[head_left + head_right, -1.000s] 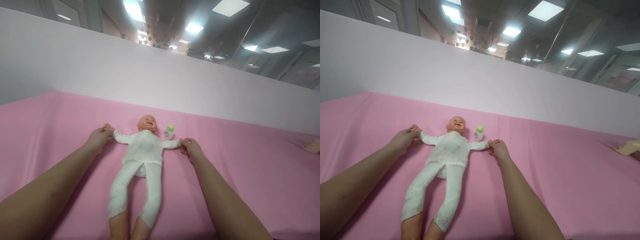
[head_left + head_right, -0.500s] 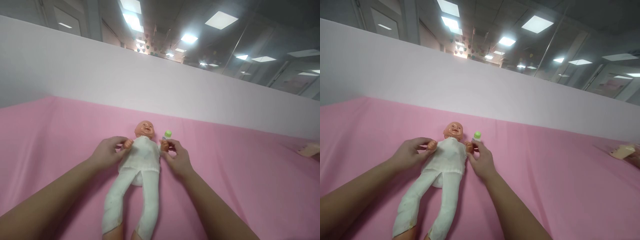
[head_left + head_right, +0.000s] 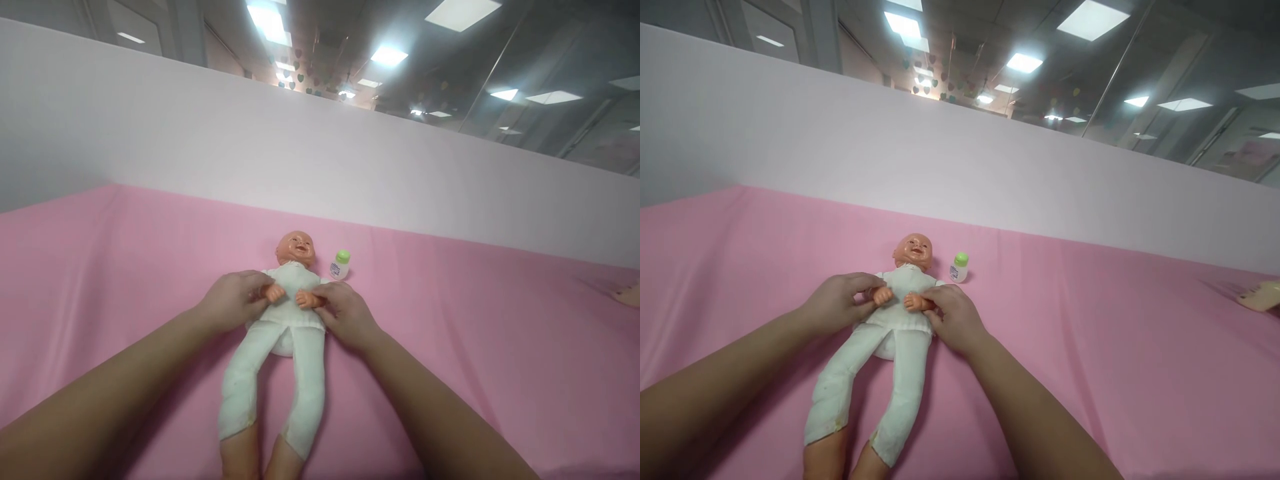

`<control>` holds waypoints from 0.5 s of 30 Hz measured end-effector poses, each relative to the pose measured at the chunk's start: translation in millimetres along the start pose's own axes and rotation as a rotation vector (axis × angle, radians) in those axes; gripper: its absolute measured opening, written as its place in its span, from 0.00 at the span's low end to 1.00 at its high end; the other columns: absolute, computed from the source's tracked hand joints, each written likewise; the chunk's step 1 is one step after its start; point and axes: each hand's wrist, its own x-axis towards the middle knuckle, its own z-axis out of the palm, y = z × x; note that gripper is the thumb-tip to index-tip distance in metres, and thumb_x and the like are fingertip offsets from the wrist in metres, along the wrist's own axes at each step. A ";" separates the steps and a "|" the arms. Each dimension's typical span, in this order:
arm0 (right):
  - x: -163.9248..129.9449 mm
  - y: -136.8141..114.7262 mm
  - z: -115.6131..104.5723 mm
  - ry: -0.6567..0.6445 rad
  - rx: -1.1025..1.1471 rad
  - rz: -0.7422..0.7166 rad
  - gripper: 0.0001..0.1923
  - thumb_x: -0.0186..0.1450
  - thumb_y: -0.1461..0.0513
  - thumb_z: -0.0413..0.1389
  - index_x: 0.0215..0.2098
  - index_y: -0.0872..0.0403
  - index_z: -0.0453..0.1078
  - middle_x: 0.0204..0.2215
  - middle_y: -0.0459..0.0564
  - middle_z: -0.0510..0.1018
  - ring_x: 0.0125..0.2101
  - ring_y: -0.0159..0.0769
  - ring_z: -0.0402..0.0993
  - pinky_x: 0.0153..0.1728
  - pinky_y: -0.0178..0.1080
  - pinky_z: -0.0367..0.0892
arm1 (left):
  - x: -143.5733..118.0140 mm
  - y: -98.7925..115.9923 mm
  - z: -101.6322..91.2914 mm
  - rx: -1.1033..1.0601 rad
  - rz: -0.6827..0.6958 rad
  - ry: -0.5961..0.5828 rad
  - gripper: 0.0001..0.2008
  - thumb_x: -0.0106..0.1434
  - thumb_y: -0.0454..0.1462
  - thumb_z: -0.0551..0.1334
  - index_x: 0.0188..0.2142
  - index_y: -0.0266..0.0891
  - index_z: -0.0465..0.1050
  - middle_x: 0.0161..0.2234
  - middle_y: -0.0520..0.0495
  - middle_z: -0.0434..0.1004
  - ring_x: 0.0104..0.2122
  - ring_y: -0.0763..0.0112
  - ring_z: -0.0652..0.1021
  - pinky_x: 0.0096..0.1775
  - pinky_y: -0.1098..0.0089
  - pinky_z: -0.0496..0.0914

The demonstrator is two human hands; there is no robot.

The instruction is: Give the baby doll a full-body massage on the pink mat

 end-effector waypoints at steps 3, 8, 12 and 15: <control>0.2 9.1 -3.3 0.122 0.148 0.202 0.20 0.63 0.61 0.62 0.54 0.46 0.73 0.47 0.50 0.81 0.45 0.43 0.78 0.49 0.49 0.73 | 2.7 -13.5 -1.9 -0.231 -0.239 0.183 0.17 0.62 0.49 0.62 0.46 0.45 0.78 0.42 0.50 0.84 0.41 0.62 0.82 0.44 0.67 0.76; -0.5 57.7 -14.3 0.418 0.495 0.474 0.33 0.61 0.54 0.64 0.62 0.50 0.63 0.51 0.55 0.80 0.48 0.44 0.79 0.50 0.48 0.75 | 9.8 -62.1 -17.1 -0.315 -0.596 0.449 0.29 0.57 0.44 0.64 0.58 0.41 0.68 0.49 0.43 0.80 0.43 0.59 0.82 0.43 0.63 0.77; -3.2 97.8 -18.7 0.558 0.657 0.702 0.43 0.55 0.57 0.68 0.65 0.50 0.57 0.59 0.59 0.73 0.50 0.46 0.78 0.47 0.48 0.78 | 7.8 -86.8 -33.5 -0.057 -0.674 0.168 0.29 0.58 0.46 0.61 0.58 0.41 0.69 0.49 0.41 0.81 0.45 0.52 0.81 0.45 0.58 0.75; -4.4 110.8 -16.7 0.560 0.679 0.832 0.46 0.53 0.60 0.69 0.66 0.50 0.56 0.63 0.61 0.69 0.49 0.46 0.79 0.43 0.46 0.81 | 5.7 -91.7 -39.9 0.123 -0.633 -0.006 0.27 0.61 0.49 0.58 0.56 0.42 0.73 0.50 0.39 0.80 0.48 0.48 0.80 0.47 0.56 0.74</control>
